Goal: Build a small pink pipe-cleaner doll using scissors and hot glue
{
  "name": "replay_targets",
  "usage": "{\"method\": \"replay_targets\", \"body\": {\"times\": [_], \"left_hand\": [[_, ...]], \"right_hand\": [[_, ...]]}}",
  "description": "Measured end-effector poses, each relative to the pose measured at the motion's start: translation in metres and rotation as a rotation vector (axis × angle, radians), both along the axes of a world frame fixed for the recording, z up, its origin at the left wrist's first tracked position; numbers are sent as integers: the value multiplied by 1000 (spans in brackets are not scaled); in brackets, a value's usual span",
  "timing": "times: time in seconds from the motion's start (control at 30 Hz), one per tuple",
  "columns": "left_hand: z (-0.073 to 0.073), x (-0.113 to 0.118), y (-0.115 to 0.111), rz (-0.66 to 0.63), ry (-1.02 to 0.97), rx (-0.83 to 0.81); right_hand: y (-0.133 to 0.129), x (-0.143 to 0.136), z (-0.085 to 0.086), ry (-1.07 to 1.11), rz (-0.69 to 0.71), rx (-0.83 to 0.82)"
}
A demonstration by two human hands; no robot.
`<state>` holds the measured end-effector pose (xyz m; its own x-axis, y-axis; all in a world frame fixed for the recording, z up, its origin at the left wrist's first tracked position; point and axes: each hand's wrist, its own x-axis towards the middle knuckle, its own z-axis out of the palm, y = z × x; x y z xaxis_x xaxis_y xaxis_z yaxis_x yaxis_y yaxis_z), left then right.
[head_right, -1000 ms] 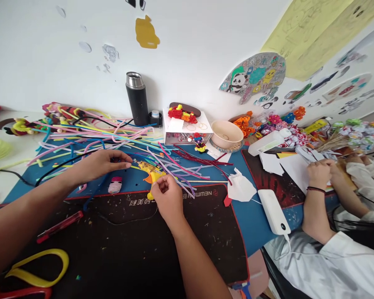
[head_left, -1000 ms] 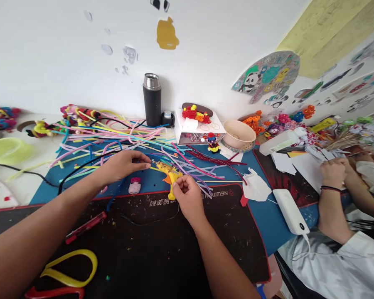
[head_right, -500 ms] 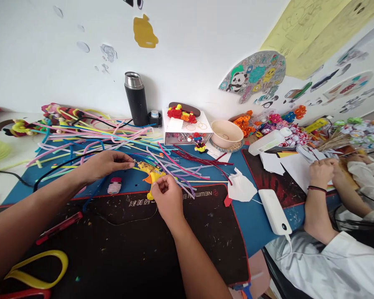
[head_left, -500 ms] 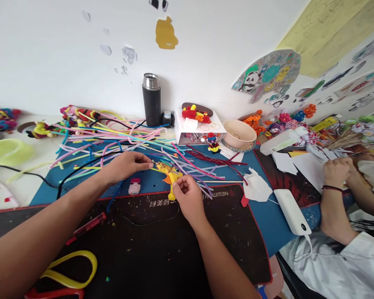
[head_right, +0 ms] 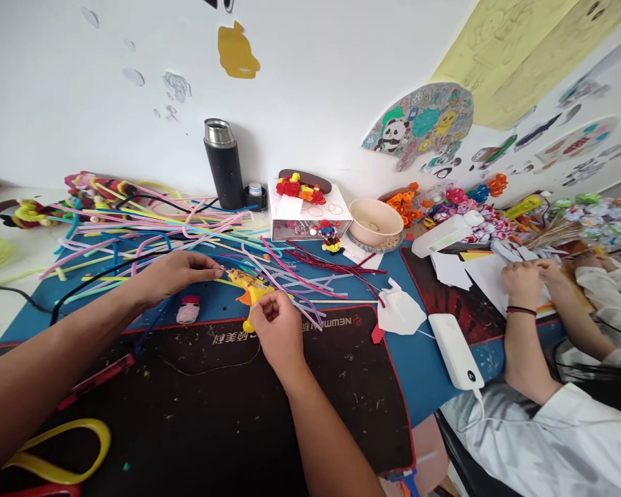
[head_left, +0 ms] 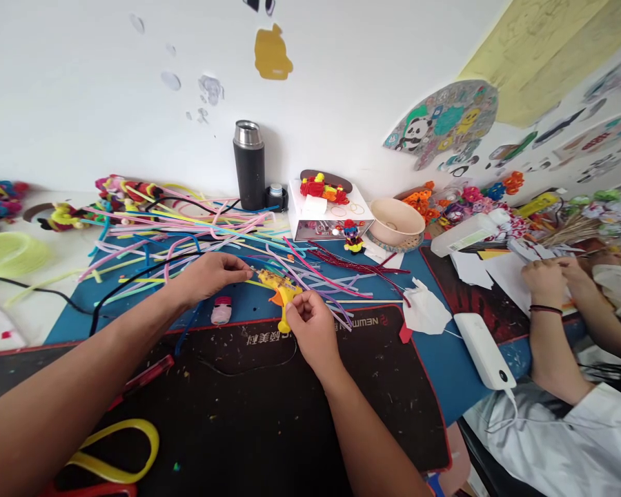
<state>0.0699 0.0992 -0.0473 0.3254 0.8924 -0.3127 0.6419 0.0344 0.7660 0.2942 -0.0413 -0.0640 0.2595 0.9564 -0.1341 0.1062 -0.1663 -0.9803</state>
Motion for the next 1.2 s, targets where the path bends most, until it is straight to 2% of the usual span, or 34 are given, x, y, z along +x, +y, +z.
{"method": "replay_targets", "body": {"times": [0.1, 0.23, 0.37, 0.47, 0.8, 1.03, 1.2], "left_hand": [[-1, -7, 4, 14, 18, 50], [13, -18, 8, 59, 96, 166], [31, -17, 10, -17, 191, 198], [37, -9, 12, -92, 239, 203], [37, 4, 34, -332, 296, 120], [38, 6, 37, -395, 332, 90], [36, 8, 37, -367, 276, 88]], "right_hand": [[0, 0, 0, 4, 4, 1], [0, 0, -1, -6, 12, -6], [0, 0, -2, -25, 22, -7], [-2, -1, -3, -59, 32, -18], [-4, -1, -5, -131, 44, -19], [-4, -2, -5, -149, 43, -26], [-4, -2, -4, -133, 45, -29]]}}
